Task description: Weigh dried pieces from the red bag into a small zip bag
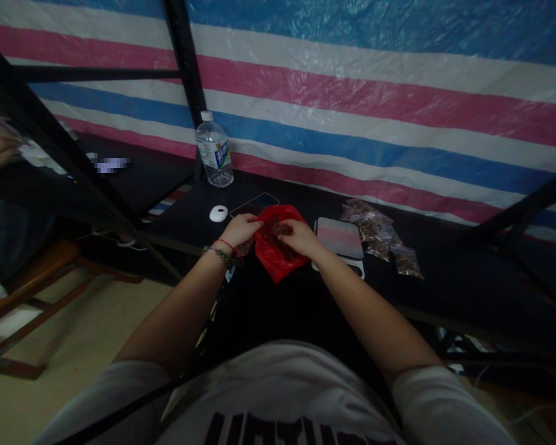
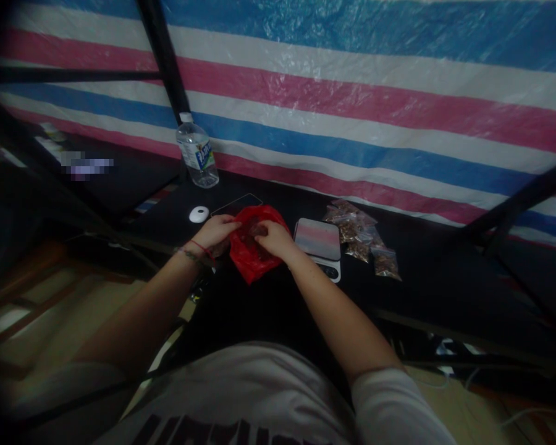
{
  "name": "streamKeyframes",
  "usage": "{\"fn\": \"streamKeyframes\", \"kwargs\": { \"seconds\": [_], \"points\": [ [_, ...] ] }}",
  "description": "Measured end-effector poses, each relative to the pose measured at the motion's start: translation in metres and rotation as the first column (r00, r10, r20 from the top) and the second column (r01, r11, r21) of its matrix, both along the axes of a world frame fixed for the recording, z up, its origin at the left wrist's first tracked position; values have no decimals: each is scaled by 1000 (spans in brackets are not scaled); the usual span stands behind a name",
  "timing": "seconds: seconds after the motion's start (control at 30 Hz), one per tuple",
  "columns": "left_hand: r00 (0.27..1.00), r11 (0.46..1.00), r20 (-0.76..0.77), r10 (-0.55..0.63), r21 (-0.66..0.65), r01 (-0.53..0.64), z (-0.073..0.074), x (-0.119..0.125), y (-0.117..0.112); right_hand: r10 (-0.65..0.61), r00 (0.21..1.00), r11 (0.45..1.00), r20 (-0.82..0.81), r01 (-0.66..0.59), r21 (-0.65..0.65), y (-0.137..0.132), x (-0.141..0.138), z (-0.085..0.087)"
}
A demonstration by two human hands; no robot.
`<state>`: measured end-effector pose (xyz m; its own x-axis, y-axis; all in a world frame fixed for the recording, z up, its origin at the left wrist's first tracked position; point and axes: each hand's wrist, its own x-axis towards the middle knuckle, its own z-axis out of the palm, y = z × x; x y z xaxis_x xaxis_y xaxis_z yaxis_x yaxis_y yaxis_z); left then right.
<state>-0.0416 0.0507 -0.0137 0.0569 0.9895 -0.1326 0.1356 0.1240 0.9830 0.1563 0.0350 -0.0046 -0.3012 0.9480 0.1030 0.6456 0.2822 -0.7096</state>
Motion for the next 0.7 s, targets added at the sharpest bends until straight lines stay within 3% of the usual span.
{"fn": "streamKeyframes", "kwargs": {
  "seconds": [0.27, 0.53, 0.7],
  "points": [
    [974, 998, 227, -1, -58, 14, -6, 5, -4, -14, 985, 996, 175, -2, 92, 7, -12, 15],
    [961, 999, 276, 24, -49, -11, -5, 7, -9, 29, 963, 994, 268, -56, 91, 8, -20, 19],
    [949, 997, 313, 18, -73, 6, -2, 9, -14, 21, 977, 996, 213, -39, 78, 10, -21, 13]
  ]
}}
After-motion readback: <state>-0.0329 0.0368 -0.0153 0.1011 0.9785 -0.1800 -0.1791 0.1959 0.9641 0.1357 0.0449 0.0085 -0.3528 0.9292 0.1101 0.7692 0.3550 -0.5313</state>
